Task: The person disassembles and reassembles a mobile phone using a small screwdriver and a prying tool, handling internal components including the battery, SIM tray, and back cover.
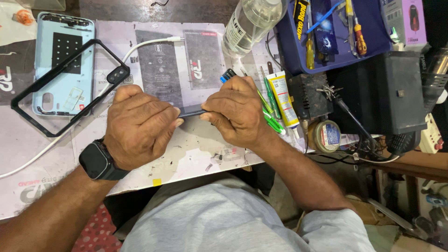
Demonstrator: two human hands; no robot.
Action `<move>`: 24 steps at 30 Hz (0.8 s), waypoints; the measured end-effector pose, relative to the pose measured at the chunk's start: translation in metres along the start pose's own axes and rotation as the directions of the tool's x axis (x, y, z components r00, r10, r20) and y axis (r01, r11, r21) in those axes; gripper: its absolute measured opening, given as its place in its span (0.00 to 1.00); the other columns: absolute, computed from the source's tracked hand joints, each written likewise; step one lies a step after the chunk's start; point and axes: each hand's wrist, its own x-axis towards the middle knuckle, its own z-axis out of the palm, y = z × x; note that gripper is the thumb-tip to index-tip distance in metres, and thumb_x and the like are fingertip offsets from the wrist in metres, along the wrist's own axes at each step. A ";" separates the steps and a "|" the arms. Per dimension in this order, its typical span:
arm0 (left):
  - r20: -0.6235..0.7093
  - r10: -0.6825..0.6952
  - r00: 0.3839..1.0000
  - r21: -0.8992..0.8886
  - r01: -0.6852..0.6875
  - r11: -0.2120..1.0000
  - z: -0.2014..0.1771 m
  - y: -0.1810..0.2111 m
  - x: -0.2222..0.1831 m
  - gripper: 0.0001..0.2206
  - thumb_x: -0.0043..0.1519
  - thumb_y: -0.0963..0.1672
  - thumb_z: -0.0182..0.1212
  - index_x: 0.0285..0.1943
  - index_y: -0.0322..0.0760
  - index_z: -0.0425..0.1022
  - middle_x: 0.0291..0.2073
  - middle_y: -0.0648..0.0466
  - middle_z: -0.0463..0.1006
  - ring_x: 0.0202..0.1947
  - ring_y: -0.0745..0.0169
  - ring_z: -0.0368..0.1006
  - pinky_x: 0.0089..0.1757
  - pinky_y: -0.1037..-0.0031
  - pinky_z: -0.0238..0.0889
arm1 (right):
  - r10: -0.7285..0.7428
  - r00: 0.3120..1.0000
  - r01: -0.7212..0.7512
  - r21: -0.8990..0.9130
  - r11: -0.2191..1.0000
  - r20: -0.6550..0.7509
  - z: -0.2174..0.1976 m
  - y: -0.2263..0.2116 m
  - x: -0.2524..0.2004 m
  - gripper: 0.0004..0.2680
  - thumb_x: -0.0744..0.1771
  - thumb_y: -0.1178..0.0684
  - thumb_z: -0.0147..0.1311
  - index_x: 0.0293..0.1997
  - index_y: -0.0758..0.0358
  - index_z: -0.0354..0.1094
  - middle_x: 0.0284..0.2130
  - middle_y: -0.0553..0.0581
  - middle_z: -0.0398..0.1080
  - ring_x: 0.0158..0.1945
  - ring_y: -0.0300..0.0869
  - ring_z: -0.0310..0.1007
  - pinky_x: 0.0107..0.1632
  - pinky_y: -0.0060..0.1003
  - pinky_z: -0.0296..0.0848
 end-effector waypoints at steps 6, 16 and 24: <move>0.002 -0.004 1.000 -0.004 0.004 1.000 -0.002 0.000 0.001 0.06 0.57 0.40 0.70 0.40 0.32 0.79 0.35 0.50 0.81 0.36 0.55 0.77 0.43 0.62 0.60 | 0.082 0.993 -0.095 0.170 0.981 0.085 -0.017 0.009 -0.007 0.13 0.63 0.55 0.71 0.49 0.64 0.73 0.42 0.55 0.77 0.45 0.48 0.75 0.51 0.42 0.72; 0.019 -0.008 1.000 0.000 0.008 1.000 -0.001 0.001 -0.001 0.06 0.58 0.39 0.70 0.40 0.33 0.78 0.35 0.49 0.82 0.36 0.53 0.77 0.44 0.62 0.60 | 0.131 0.990 -0.138 0.166 0.976 0.052 -0.030 0.026 -0.033 0.11 0.64 0.58 0.68 0.50 0.63 0.74 0.41 0.55 0.78 0.47 0.48 0.77 0.52 0.41 0.73; 0.023 -0.013 1.000 -0.003 0.013 1.000 0.000 0.001 -0.002 0.06 0.59 0.40 0.70 0.40 0.33 0.78 0.35 0.50 0.82 0.36 0.54 0.77 0.44 0.62 0.60 | 0.107 0.994 -0.108 0.119 0.987 0.015 -0.027 0.028 -0.032 0.10 0.64 0.55 0.68 0.47 0.60 0.75 0.37 0.51 0.77 0.42 0.45 0.76 0.49 0.41 0.67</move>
